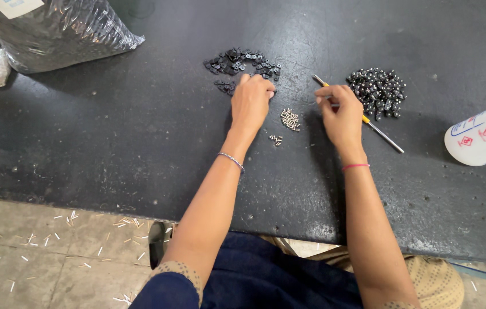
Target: The person repeatedly picks small black plastic parts and silver metal pins from a table, inserts the pins into the parts by hand, and uses a yellow-handled tool to press or adjust the pins. The assembled units are placed back on the table in a growing pile.
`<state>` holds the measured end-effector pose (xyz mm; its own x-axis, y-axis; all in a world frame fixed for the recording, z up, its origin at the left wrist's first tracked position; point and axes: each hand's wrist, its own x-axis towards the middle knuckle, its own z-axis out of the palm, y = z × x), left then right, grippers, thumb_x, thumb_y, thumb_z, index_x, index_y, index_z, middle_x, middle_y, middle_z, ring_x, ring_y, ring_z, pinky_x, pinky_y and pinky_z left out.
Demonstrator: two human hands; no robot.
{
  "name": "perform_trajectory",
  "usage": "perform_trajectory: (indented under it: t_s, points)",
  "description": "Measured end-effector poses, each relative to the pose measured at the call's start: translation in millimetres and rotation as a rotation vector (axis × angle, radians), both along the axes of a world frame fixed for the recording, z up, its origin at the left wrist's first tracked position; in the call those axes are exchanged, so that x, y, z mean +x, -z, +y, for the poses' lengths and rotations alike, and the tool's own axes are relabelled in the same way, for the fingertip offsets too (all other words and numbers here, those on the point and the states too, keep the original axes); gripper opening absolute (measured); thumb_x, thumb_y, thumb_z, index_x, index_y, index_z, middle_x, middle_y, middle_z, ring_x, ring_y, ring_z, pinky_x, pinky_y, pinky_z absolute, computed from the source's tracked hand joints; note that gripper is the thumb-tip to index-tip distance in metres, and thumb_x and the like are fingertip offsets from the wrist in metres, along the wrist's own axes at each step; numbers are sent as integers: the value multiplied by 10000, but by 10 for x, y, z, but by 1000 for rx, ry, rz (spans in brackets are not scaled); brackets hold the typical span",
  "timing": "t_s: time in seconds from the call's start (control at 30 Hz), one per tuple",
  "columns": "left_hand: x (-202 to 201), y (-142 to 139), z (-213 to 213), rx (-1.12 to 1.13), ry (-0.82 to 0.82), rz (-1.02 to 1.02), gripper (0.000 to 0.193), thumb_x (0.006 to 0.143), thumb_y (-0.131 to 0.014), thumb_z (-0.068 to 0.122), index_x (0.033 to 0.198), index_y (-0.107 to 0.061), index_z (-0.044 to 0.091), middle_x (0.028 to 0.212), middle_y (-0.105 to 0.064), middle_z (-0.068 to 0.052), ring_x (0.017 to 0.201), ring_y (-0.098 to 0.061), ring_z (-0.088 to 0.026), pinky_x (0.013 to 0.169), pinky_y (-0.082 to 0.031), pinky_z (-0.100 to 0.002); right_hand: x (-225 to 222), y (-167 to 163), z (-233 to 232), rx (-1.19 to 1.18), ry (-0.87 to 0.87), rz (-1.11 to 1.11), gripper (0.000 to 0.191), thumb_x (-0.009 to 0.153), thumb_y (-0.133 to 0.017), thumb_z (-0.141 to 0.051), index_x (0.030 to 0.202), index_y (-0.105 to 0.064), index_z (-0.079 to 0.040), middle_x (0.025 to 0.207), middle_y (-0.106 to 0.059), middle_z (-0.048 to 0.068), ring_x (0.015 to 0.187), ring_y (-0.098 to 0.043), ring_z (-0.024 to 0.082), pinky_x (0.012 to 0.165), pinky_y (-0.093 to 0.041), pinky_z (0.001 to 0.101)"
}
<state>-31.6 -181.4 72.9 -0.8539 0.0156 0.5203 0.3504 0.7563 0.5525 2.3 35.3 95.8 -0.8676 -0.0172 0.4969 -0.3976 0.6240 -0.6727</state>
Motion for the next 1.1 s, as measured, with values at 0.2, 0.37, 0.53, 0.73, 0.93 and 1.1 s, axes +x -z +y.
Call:
perform_trajectory:
  t_s: [0.2, 0.37, 0.53, 0.73, 0.93, 1.1]
  points:
    - [10, -17, 18, 73, 41, -53, 29, 837, -766, 124, 865, -772, 122, 917, -695, -68, 955, -625, -305, 790, -535, -440, 41, -20, -82, 35, -83, -93, 145, 901, -737, -11, 1041, -735, -48, 1008, -695, 70, 822, -690, 180, 738, -549, 294]
    - [-26, -26, 46, 384, 93, -84, 77, 894, -725, 123, 954, -717, 75, 882, -732, -89, 806, -709, -245, 739, -547, -376, 85, -107, -84, 139, -179, -208, 193, 850, -786, -41, 1038, -781, -85, 917, -682, 57, 786, -655, 177, 736, -533, 305]
    - [-124, 16, 110, 664, 157, -155, 93, 938, -647, 100, 989, -687, 33, 860, -787, -73, 807, -778, -123, 725, -580, -264, 89, -139, -91, 122, -258, -204, 215, 817, -804, -57, 1026, -781, -101, 936, -687, 34, 800, -666, 158, 739, -545, 303]
    - [-146, 125, 137, 812, 239, -325, 139, 947, -638, 67, 1057, -707, 17, 871, -780, -49, 753, -711, -86, 677, -588, -239, 82, -80, -128, 205, -191, -177, 153, 837, -809, -83, 987, -787, -103, 913, -679, 62, 784, -654, 193, 724, -530, 326]
    - [-167, 242, 227, 900, 353, -366, 197, 914, -683, 7, 1105, -725, -22, 895, -782, -71, 766, -721, -96, 689, -594, -235, 44, 13, -134, 192, -138, -95, 101, 906, -767, -76, 996, -726, -54, 931, -671, 94, 814, -648, 207, 726, -524, 344]
    - [-158, 298, 292, 944, 349, -421, 180, 909, -697, 17, 1080, -723, -31, 881, -779, -84, 749, -720, -103, 672, -592, -240, 3, 84, -116, -76, -97, -148, 106, 974, -720, -66, 1003, -641, -2, 881, -685, 42, 787, -644, 118, 728, -528, 285]
